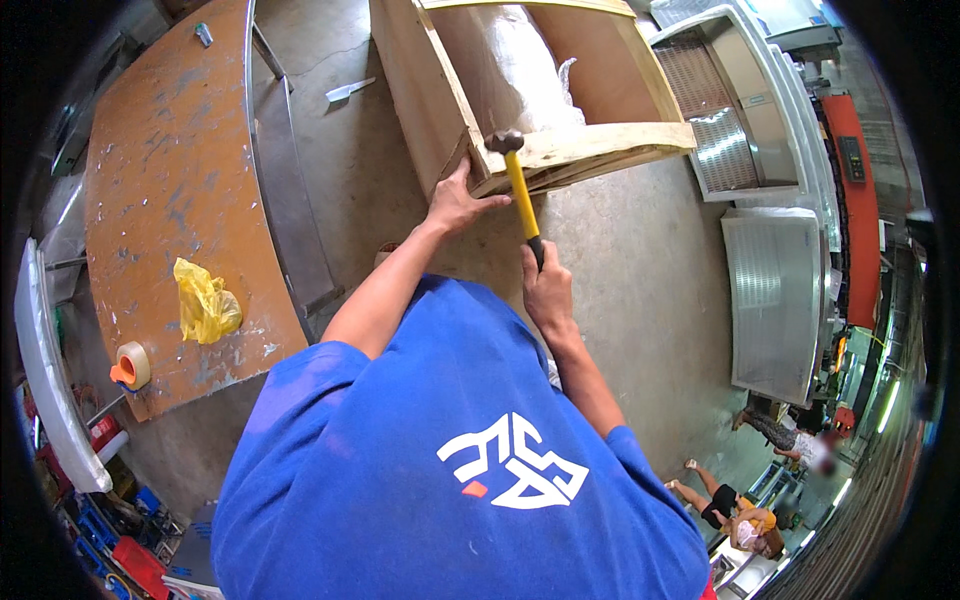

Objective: The person assembles a wooden frame around a bubble-wrapped item using a hammer and nails. They position the frame, hammer nails into the wood, and adjust the frame as needed.

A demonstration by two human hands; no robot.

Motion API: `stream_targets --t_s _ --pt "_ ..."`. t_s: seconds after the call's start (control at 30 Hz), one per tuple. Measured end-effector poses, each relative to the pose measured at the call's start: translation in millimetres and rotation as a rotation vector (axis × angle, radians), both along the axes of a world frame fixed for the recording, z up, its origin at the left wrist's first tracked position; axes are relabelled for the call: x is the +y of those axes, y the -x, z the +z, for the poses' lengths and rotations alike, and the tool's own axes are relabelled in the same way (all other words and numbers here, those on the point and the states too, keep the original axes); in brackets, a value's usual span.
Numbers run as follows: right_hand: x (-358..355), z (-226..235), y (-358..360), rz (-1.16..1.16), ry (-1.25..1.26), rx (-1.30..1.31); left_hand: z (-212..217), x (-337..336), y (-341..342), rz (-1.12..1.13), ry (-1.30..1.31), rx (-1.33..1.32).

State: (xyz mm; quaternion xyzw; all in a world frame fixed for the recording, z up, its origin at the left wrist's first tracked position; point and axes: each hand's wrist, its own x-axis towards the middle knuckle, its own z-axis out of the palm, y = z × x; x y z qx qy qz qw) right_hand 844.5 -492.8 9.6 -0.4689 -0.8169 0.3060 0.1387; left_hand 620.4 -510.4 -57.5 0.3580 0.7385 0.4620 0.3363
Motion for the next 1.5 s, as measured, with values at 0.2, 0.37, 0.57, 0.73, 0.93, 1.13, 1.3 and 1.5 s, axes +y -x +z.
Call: stream_targets --t_s 0.2,0.37,0.57,0.73,0.93,1.13,1.3,1.5 --pt "11 77 26 -0.02 -0.192 0.311 -19 -8 0 0.066 -0.043 0.005" --pt "1 14 7 -0.035 -0.247 0.213 -32 -15 -12 -0.097 -0.033 0.094" --pt "-4 56 37 -0.017 -0.151 0.229 -50 -50 1 -0.194 0.193 0.059" --pt "-11 43 21 -0.092 -0.158 0.427 -46 -70 3 -0.138 0.262 0.035" --pt "3 68 50 0.016 -0.057 0.057 -48 -87 14 -0.093 0.331 -0.024" --pt "-13 45 18 -0.08 -0.156 0.197 -50 -107 21 -0.056 0.249 -0.1" --pt "-8 50 17 -0.103 0.052 -0.13 -15 -89 50 0.129 -0.027 0.376" --pt "-41 20 -30 -0.536 0.027 0.044 88 10 38 -0.217 -0.21 0.79"
